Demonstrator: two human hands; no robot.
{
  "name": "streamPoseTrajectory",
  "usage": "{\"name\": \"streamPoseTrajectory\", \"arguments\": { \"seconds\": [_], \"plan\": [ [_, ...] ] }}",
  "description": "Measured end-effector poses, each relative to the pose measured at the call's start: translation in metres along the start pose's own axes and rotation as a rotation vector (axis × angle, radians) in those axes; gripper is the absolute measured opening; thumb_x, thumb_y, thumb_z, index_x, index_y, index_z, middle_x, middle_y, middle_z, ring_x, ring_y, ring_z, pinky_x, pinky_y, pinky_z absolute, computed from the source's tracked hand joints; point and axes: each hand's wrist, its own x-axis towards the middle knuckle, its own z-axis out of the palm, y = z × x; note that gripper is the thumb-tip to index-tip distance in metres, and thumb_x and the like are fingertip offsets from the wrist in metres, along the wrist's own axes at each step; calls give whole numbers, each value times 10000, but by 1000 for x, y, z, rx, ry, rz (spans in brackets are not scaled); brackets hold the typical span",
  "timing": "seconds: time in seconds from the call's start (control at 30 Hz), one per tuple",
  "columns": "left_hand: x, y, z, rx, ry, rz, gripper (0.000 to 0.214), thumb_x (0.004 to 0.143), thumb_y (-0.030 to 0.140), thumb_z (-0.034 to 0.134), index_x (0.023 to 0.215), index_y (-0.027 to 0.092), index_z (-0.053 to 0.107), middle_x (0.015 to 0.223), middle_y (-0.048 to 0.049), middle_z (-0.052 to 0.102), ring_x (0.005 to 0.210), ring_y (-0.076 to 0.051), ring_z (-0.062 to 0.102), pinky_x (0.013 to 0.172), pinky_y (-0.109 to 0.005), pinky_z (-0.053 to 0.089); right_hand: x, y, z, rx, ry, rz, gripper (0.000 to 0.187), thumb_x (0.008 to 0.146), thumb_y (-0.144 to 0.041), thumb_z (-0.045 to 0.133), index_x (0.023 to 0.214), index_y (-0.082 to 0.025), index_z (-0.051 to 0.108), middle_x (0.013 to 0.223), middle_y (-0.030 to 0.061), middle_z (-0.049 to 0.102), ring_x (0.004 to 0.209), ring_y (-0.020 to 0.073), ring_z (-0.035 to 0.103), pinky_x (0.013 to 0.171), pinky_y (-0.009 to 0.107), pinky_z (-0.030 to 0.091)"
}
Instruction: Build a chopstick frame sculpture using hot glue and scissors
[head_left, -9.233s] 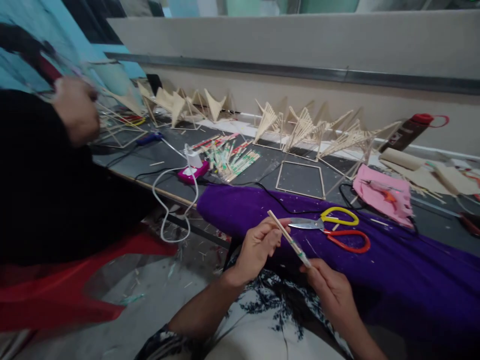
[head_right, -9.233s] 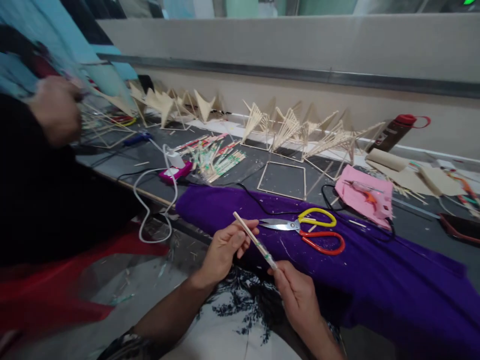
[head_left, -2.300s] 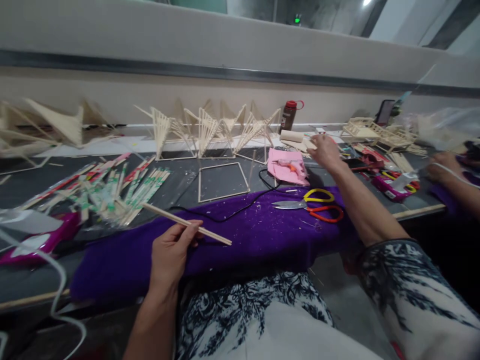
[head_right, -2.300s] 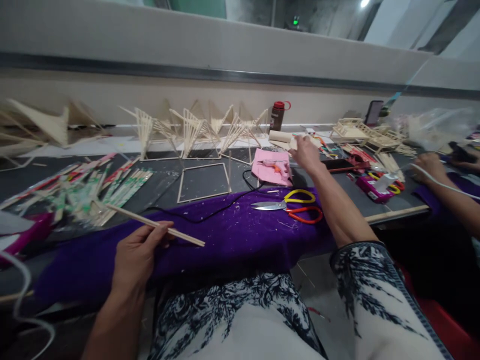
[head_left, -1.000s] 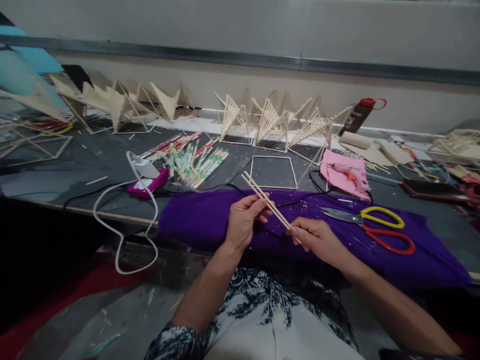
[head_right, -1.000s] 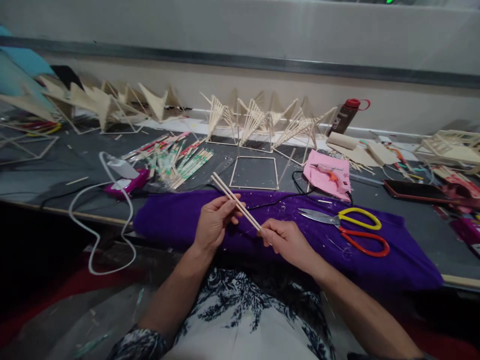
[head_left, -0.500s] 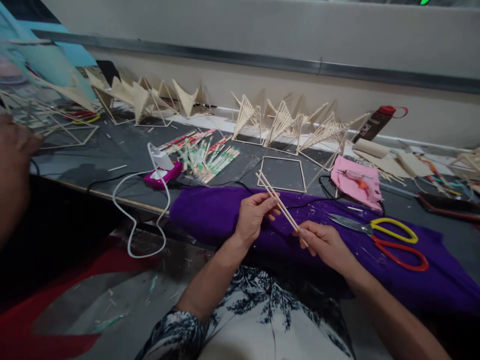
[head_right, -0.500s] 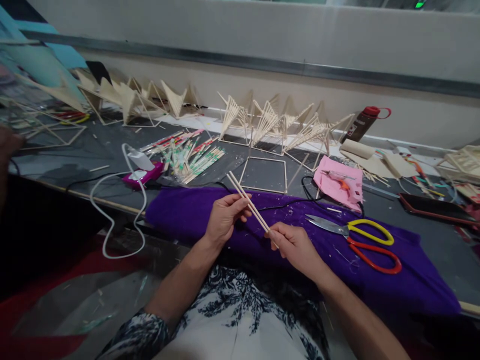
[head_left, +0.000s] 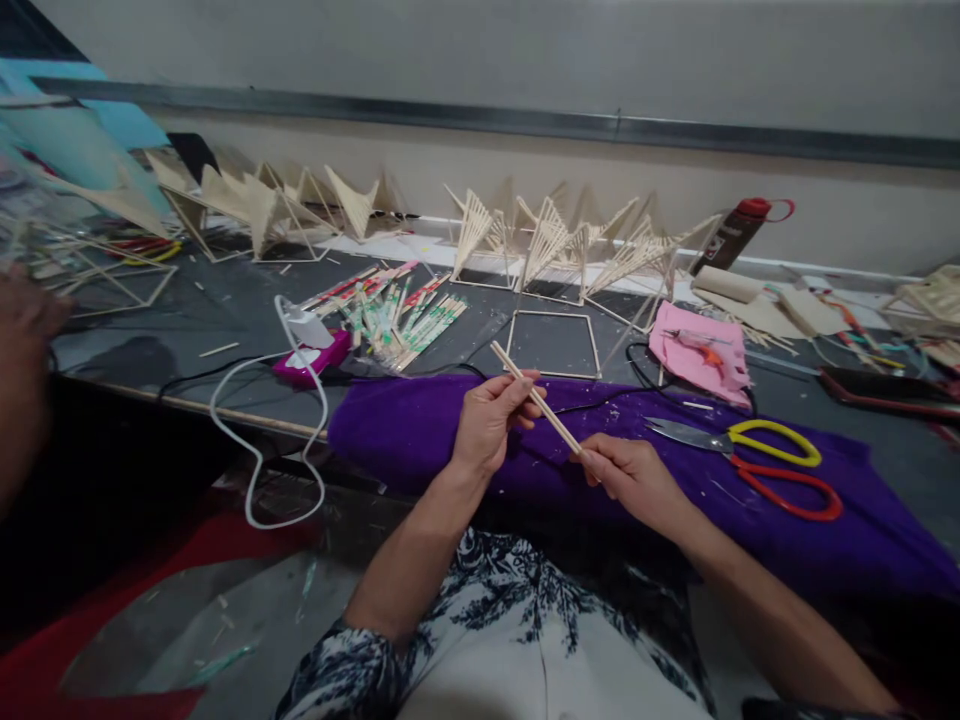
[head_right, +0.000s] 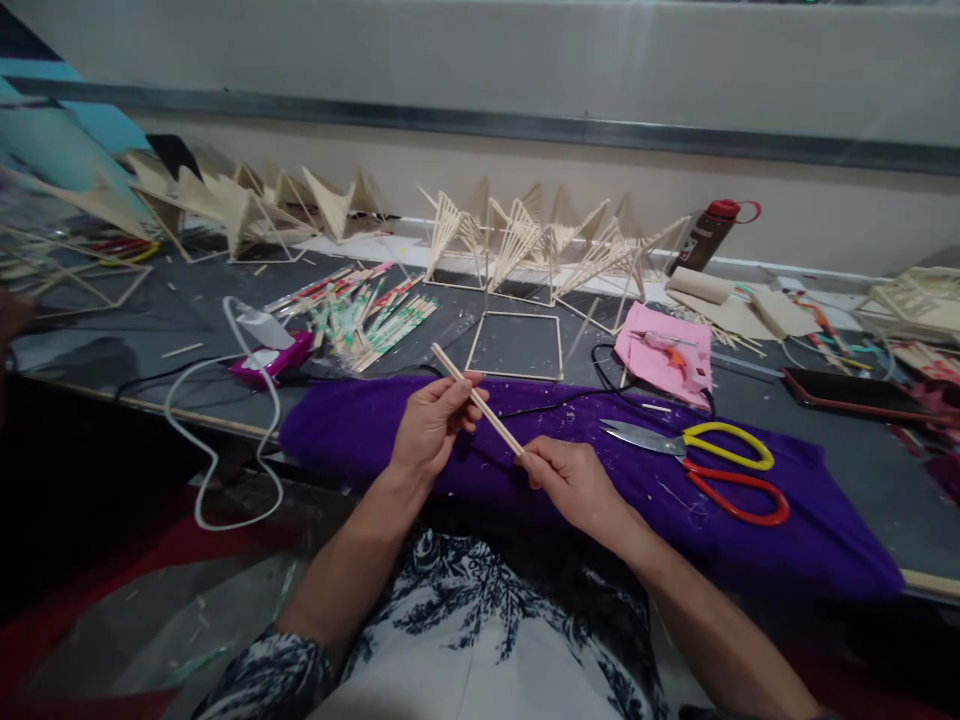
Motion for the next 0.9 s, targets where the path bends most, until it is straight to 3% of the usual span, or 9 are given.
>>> {"name": "streamPoseTrajectory", "arguments": {
  "seconds": [0.4, 0.9],
  "plan": [
    [-3, 28, 18, 79, -85, 68, 265, 654, 294, 732, 858, 127, 706, 713, -59, 700, 495, -69, 566, 446, -163, 424, 2, 1, 1, -11, 96, -100, 239, 913, -353, 420, 811, -207, 578, 690, -1, 576, 572, 107, 523, 530, 217, 393],
    [-8, 35, 14, 115, -136, 119, 179, 674, 239, 722, 813, 127, 704, 691, -51, 699, 501, -76, 578, 451, -159, 430, 5, 0, 6, -37, 71, -174, 261, 928, -334, 411, 805, -178, 581, 706, -3, 579, 600, 87, 521, 566, 198, 388]
  ]
}}
